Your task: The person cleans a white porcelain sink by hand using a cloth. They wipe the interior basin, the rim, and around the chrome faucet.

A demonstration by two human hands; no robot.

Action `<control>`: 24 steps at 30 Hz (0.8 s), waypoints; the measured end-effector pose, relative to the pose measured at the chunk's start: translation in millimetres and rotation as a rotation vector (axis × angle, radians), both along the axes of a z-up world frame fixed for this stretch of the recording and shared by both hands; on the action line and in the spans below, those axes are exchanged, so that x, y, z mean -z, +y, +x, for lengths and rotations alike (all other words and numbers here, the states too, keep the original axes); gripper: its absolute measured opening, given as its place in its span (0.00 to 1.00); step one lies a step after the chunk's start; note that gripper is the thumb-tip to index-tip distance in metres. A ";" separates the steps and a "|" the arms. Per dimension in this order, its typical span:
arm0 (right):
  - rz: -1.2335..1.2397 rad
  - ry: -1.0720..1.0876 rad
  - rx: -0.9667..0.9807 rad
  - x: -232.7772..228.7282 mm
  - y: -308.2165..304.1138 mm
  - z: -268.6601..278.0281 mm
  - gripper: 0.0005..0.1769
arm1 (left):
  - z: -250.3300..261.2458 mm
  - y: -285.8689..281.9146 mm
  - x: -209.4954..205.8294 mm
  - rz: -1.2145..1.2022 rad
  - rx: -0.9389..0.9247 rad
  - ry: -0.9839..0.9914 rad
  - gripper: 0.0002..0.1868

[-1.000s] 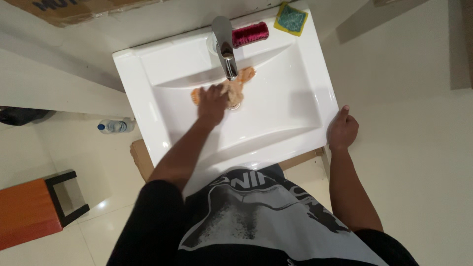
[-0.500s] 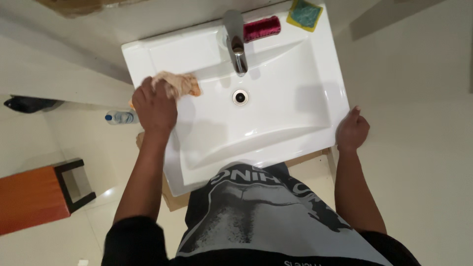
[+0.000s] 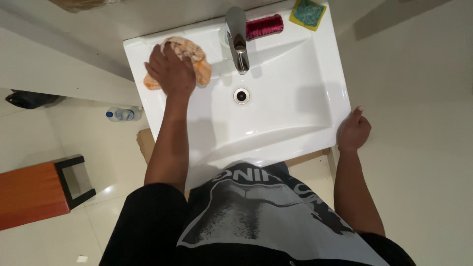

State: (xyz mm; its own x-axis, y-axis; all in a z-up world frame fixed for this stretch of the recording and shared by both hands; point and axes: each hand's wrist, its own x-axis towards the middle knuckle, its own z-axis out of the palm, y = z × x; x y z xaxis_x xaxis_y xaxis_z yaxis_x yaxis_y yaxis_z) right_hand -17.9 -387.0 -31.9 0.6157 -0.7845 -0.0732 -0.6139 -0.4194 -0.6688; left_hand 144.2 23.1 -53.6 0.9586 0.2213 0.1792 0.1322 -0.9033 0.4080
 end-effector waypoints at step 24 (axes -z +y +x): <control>-0.002 -0.045 -0.074 15.0 -5.3 -4.6 0.33 | 3.0 34.7 -8.8 0.007 0.078 -0.028 0.24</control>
